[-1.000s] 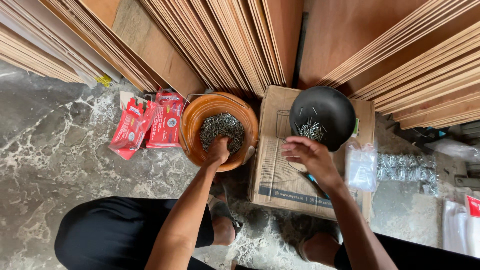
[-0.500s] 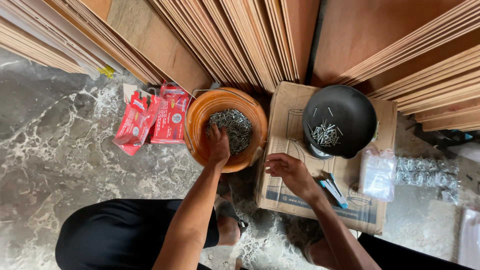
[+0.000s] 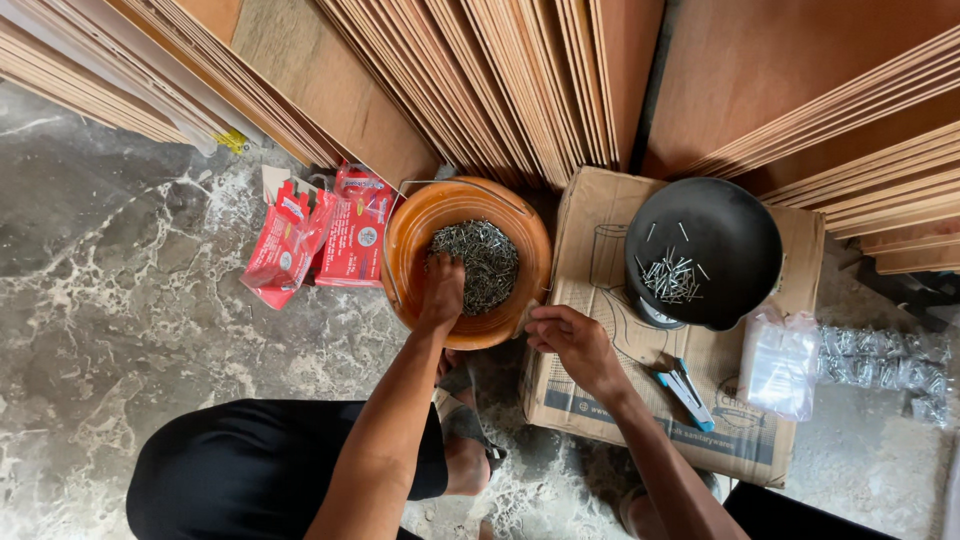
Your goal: The person scoops metal fasteners from an orange bucket and transfers them into a black pan placed on a cardboard box. They then pick up a small plastic bag and place fasteners into it one by one.
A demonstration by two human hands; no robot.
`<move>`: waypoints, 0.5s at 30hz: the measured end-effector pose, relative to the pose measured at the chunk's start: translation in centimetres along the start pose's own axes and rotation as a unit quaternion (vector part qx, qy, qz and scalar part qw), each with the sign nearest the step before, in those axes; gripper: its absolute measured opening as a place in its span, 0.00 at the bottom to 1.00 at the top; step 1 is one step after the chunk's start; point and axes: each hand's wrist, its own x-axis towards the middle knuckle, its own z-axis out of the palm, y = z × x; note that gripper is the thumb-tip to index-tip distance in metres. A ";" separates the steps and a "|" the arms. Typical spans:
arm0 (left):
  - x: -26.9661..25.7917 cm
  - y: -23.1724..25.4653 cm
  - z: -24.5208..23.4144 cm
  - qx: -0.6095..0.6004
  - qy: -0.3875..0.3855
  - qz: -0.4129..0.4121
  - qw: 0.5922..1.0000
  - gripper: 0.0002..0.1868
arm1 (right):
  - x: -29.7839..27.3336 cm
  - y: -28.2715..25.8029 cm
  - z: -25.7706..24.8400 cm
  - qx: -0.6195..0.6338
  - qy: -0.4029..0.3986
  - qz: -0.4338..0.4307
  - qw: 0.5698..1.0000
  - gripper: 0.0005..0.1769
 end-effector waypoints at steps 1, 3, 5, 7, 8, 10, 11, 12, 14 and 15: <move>-0.1 0.0 0.1 -0.001 -0.001 -0.001 1.000 0.15 | -0.2 0.0 0.0 0.000 0.000 0.001 1.000 0.14; 0.1 0.2 0.2 0.049 -0.028 0.005 0.998 0.12 | -0.3 -0.2 -0.2 -0.003 0.001 0.003 1.000 0.14; -0.3 0.1 0.9 0.044 -0.040 0.018 0.998 0.09 | -0.5 -0.4 -0.5 -0.004 0.002 -0.001 1.000 0.14; -0.7 0.7 -0.2 0.039 -0.052 0.033 0.997 0.07 | -0.7 -0.5 -0.8 -0.004 0.006 -0.005 1.000 0.14; -1.1 1.5 -1.5 0.026 -0.052 0.022 0.998 0.07 | -0.8 -0.5 -1.0 -0.005 0.009 -0.004 1.000 0.14; -1.7 2.0 -1.5 0.014 -0.051 0.013 0.999 0.07 | -1.1 -0.4 -1.3 -0.006 0.014 -0.004 1.000 0.14; -1.9 1.8 -0.2 -0.093 -0.104 -0.072 0.988 0.14 | -1.2 -0.4 -1.5 -0.009 0.014 -0.004 1.000 0.14; -2.0 1.6 1.1 -0.199 -0.155 -0.154 0.955 0.21 | -1.3 -0.4 -1.7 -0.012 0.014 -0.003 1.000 0.14; -1.9 2.0 0.4 -0.166 -0.125 -0.119 0.971 0.18 | -1.5 -0.5 -1.9 -0.010 0.019 -0.005 1.000 0.14; -1.8 2.3 0.1 -0.132 -0.095 -0.085 0.983 0.16 | -1.6 -0.6 -2.1 -0.009 0.023 -0.006 1.000 0.14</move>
